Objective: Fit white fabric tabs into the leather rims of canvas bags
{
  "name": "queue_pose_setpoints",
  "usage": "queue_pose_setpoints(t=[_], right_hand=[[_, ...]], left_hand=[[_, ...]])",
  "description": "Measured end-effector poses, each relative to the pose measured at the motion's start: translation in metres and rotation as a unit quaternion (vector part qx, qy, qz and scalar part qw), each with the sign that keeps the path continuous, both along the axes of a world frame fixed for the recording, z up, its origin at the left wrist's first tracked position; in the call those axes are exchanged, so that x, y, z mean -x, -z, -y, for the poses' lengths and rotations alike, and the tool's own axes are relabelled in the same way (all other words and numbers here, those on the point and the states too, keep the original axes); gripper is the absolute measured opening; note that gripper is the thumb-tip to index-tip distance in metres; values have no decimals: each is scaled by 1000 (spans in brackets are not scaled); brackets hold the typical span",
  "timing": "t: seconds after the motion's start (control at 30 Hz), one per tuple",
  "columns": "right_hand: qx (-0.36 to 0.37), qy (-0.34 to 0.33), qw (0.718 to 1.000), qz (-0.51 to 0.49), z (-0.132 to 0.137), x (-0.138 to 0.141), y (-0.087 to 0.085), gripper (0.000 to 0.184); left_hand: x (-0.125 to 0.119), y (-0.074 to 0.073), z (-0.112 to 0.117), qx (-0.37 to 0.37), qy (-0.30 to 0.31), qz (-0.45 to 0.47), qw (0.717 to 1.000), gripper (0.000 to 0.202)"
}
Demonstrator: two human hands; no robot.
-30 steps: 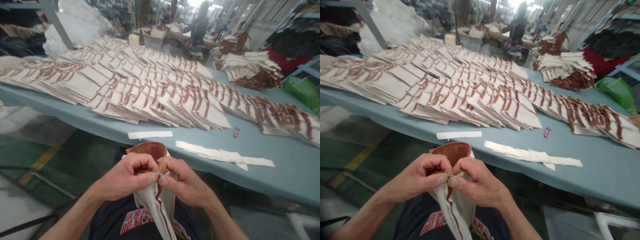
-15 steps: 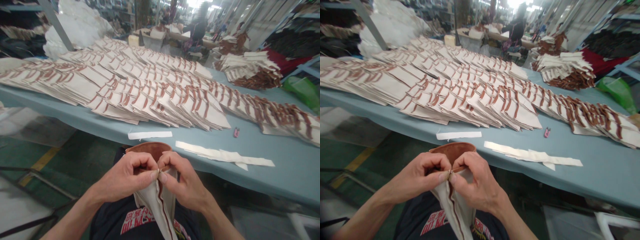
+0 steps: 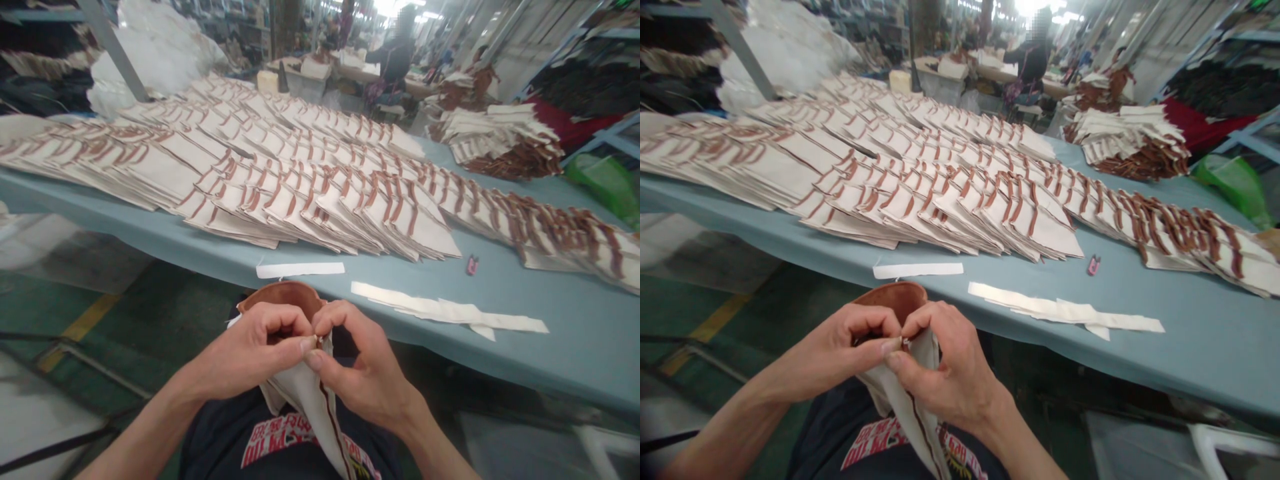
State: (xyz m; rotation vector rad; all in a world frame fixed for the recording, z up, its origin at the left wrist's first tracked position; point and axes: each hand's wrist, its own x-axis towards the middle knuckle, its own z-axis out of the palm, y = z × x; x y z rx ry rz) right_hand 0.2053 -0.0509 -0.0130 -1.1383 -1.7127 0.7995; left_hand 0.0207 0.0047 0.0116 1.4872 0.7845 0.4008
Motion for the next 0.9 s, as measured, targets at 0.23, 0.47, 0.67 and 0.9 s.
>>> queue_pose_setpoints(t=[0.23,0.47,0.67,0.9], right_hand=[[41,-34,999,-5,-1,-5,4,13],[40,-18,999,-3,0,-5,3,9],[-58,63,996,35,3,3,2,14],[-145,147,972,113,7,8,-1,17]], left_hand=[[7,7,0,-1,29,36,999,27],[9,10,0,5,37,34,999,29],[8,9,7,-77,-7,-25,997,27],[2,-1,19,-164,-68,-44,983,22]])
